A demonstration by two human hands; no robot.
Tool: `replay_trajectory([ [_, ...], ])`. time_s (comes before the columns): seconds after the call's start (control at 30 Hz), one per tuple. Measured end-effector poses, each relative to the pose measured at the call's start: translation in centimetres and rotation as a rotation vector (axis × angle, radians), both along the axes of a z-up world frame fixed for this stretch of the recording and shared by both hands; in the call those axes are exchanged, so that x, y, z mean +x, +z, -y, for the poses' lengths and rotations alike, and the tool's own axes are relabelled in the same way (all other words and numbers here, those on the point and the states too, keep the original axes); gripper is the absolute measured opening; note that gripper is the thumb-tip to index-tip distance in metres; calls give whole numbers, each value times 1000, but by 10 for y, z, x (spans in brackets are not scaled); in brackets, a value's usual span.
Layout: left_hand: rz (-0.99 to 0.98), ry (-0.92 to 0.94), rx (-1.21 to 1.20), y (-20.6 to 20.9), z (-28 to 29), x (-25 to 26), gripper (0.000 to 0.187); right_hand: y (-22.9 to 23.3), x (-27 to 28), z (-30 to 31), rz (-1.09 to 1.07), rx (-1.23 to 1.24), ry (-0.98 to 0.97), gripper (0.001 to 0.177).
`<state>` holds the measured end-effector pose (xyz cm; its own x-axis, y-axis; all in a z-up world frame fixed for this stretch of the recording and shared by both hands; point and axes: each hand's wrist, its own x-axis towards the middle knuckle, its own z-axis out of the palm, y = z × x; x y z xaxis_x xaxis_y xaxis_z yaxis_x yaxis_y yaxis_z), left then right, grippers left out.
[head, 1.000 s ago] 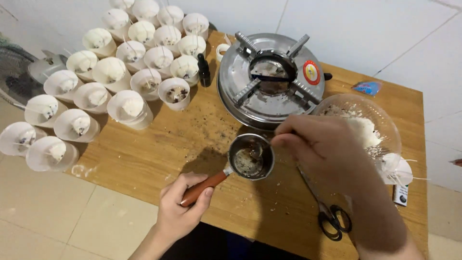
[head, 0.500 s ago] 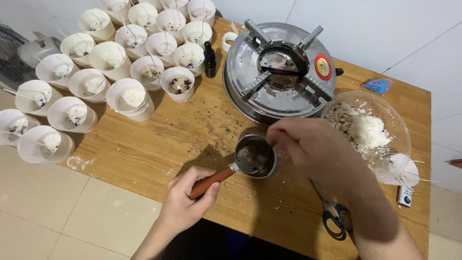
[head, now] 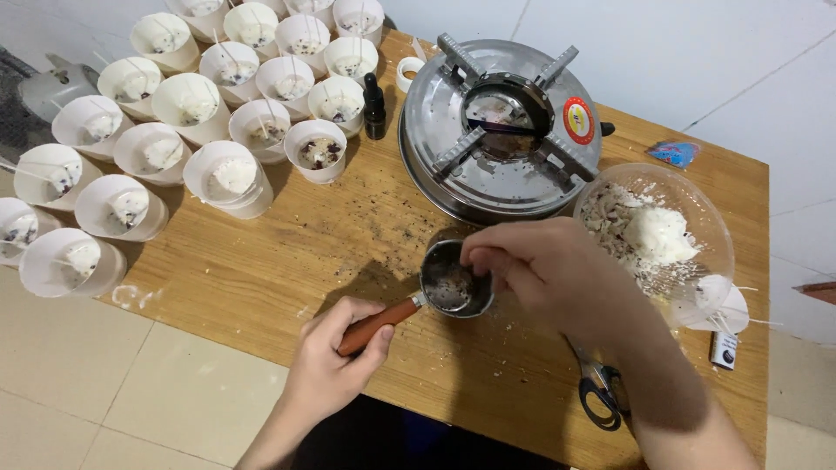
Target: The person is preparing candles by scooping wax flakes into a small pot, melting them on a portable stove, and preparing the wicks.
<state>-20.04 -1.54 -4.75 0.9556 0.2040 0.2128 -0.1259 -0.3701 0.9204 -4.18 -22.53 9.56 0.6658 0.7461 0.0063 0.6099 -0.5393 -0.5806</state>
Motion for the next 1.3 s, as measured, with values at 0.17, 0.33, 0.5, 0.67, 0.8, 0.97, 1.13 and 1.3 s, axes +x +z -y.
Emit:
replay_trajectory([
  [0.17,112,82,15,-6,-2,0,14,12,-4,6,25,3,-22,19],
  [0.33,82,313,22,-8,4,-6,21,15,-13,6,203,133,-136,15],
  [0.5,70,264,58,-5,3,-3,20,4,-6,-1,157,119,-39,14],
  [0.67,64,182,112,-3,3,-1,16,-7,-3,-6,131,151,33,14],
  [0.8,119,184,130,-1,5,-1,16,-3,2,-3,81,-70,-106,21],
  [0.97,321,180,241,5,10,2,17,-3,4,-6,131,-48,-129,18],
  [1.13,455,283,369,8,14,-2,11,17,-7,-17,-158,-316,-162,11],
  [1.3,414,393,392,8,7,-17,12,7,-9,-9,-204,-301,92,27],
])
